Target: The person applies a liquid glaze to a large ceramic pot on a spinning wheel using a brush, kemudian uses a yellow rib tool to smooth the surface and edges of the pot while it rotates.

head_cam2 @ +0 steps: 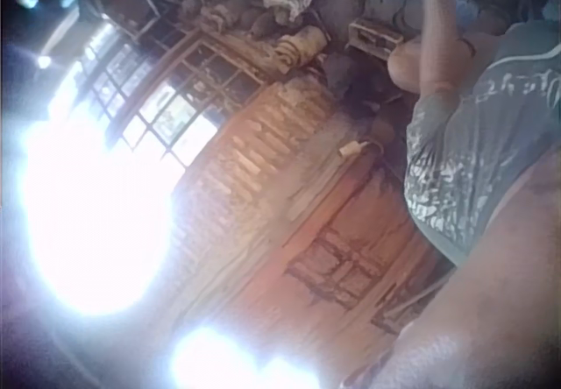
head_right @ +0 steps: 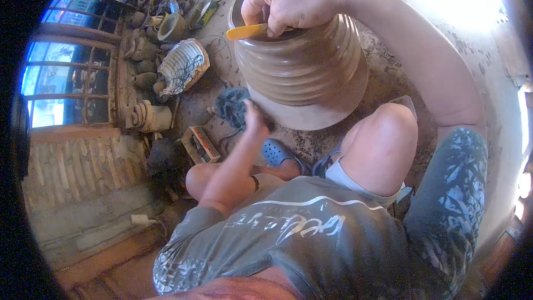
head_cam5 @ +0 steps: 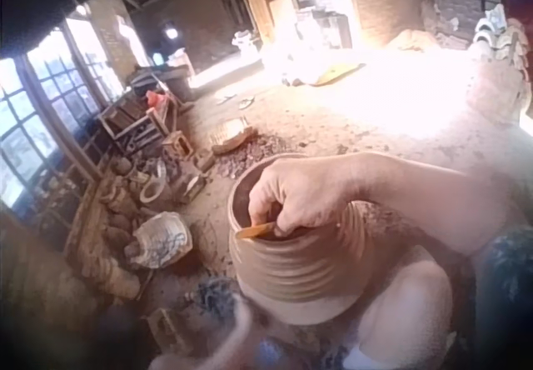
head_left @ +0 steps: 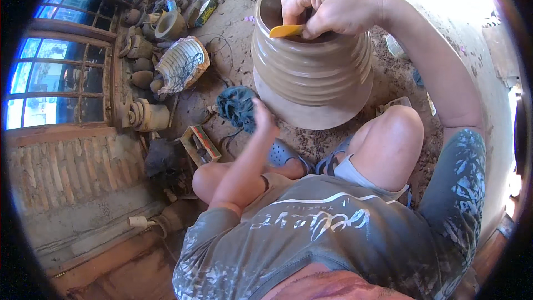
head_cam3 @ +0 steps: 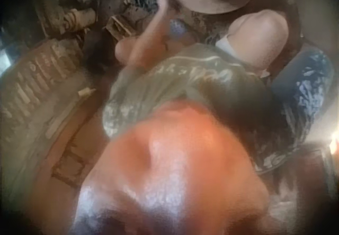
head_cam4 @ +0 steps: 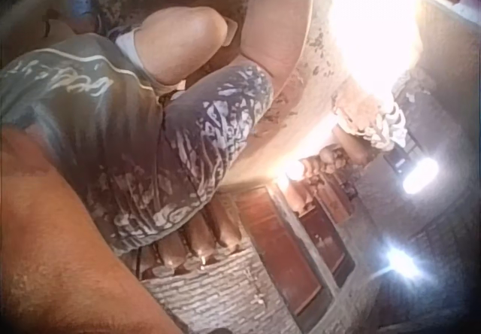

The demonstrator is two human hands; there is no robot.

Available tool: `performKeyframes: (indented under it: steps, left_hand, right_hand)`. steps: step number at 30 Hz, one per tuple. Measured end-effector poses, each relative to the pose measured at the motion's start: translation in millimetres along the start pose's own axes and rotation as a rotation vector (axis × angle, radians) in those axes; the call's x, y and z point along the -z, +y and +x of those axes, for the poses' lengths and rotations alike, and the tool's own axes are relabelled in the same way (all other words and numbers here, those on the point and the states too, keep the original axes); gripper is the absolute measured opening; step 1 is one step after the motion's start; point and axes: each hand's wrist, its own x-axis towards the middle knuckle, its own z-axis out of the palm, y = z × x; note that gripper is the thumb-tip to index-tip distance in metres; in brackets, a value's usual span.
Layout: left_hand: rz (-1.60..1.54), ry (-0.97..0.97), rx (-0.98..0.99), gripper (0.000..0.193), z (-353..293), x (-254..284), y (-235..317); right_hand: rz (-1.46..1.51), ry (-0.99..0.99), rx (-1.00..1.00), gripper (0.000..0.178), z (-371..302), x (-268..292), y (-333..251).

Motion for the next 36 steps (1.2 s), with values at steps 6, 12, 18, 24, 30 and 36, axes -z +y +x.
performKeyframes:
  steps: [6, 12, 18, 24, 30, 36]
  left_hand:
    - [0.23, -0.159, 0.401, 0.089, -129, -54, -71]
    - [0.022, -0.167, -0.078, 0.089, 26, 6, 36]
    - [0.136, -0.149, 0.327, 0.083, -136, -56, -66]
    - [-0.017, -0.259, -0.023, 0.087, -10, -13, -23]
    - [-0.12, -0.022, -0.077, 0.094, -18, -12, 27]
    - [0.224, -0.15, 0.346, 0.092, -130, -46, -82]
  right_hand:
    - [0.0, -0.017, 0.007, 0.027, -15, 4, 7]
    - [-0.008, 0.041, 0.128, 0.02, -9, -9, 14]
    - [0.018, 0.094, 0.14, 0.015, -12, -13, 21]
    - [0.039, 0.059, 0.111, 0.014, 2, -15, 14]
    - [0.02, 0.063, 0.065, 0.016, 1, -10, 35]
    - [-0.033, 0.063, 0.051, 0.013, -8, -4, 30]
